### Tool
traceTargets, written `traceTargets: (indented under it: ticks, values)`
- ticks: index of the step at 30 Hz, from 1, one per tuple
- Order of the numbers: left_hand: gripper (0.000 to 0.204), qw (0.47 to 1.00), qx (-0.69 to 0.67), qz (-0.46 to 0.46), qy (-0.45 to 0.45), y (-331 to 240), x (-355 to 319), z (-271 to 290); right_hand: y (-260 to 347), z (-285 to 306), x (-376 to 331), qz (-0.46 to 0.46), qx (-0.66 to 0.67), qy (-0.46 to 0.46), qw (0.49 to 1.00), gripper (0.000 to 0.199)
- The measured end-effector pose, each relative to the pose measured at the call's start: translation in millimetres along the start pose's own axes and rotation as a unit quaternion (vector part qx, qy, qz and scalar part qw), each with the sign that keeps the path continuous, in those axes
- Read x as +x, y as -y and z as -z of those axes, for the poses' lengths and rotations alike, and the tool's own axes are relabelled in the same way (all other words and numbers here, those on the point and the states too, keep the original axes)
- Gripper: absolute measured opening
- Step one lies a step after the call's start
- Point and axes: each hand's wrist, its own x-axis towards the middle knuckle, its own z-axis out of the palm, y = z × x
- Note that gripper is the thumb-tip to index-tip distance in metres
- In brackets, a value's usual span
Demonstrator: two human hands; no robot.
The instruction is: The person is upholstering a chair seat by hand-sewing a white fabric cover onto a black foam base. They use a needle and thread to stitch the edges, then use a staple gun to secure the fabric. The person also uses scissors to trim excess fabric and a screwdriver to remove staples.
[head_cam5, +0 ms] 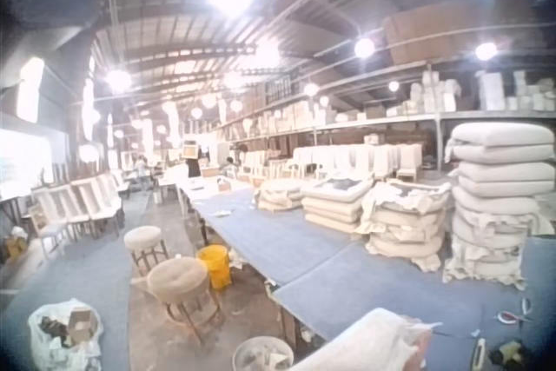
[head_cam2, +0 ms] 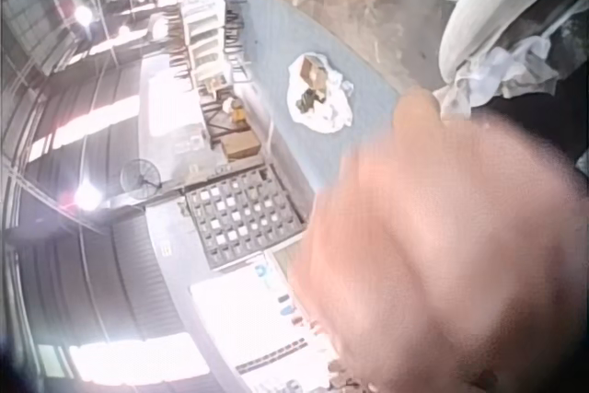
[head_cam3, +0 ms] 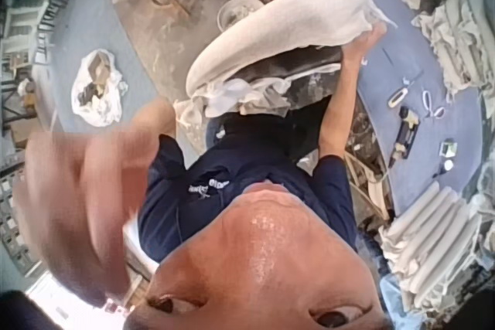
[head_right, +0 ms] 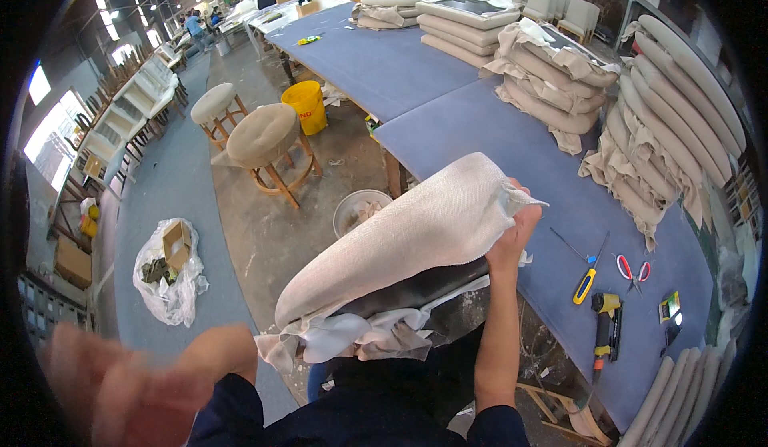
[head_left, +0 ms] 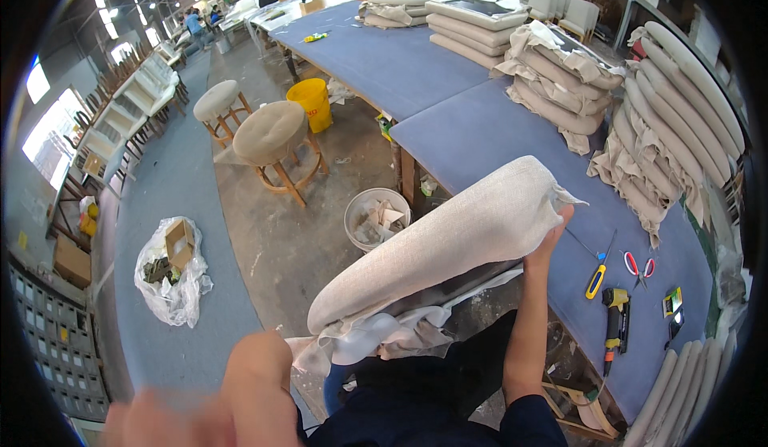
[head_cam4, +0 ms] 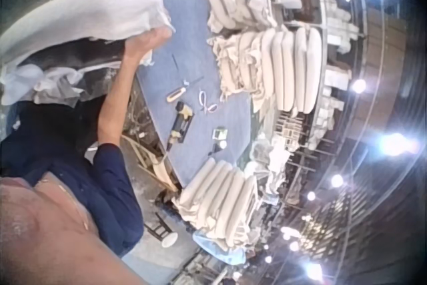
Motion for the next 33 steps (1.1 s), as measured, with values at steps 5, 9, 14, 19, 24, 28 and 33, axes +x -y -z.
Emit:
traceTargets:
  ticks: [5,9,14,19,24,28,33]
  values:
    - [0.072,0.901,0.226,0.333,0.159,59.4,-75.2,-24.5,4.2,-3.3,0.4,0.005,0.039,-0.007,0.999,0.035]
    - [0.094,0.804,0.347,0.411,0.255,79.1,-120.4,-53.0,7.0,-6.1,-4.5,0.02,0.022,-0.026,0.999,0.033]
    - [0.099,0.822,0.333,0.374,0.271,83.1,-113.1,-51.3,-0.3,11.5,-1.4,0.01,0.11,-0.034,0.993,0.039]
    - [0.098,0.826,0.334,0.33,0.313,80.9,-75.7,-52.8,17.7,20.2,0.3,-0.149,0.461,-0.163,0.859,0.04]
    - [0.094,0.828,0.336,0.33,0.303,114.6,-83.3,-56.2,-47.4,26.1,-1.3,-0.09,0.356,-0.158,0.917,0.037]
    - [0.095,0.825,0.348,0.319,0.31,116.5,-79.9,-59.9,-72.6,38.2,7.5,0.038,0.152,-0.063,0.986,0.036]
    - [0.099,0.819,0.349,0.34,0.304,130.9,-78.4,-63.1,-52.0,-4.1,24.5,0.05,-0.13,-0.147,0.979,0.039]
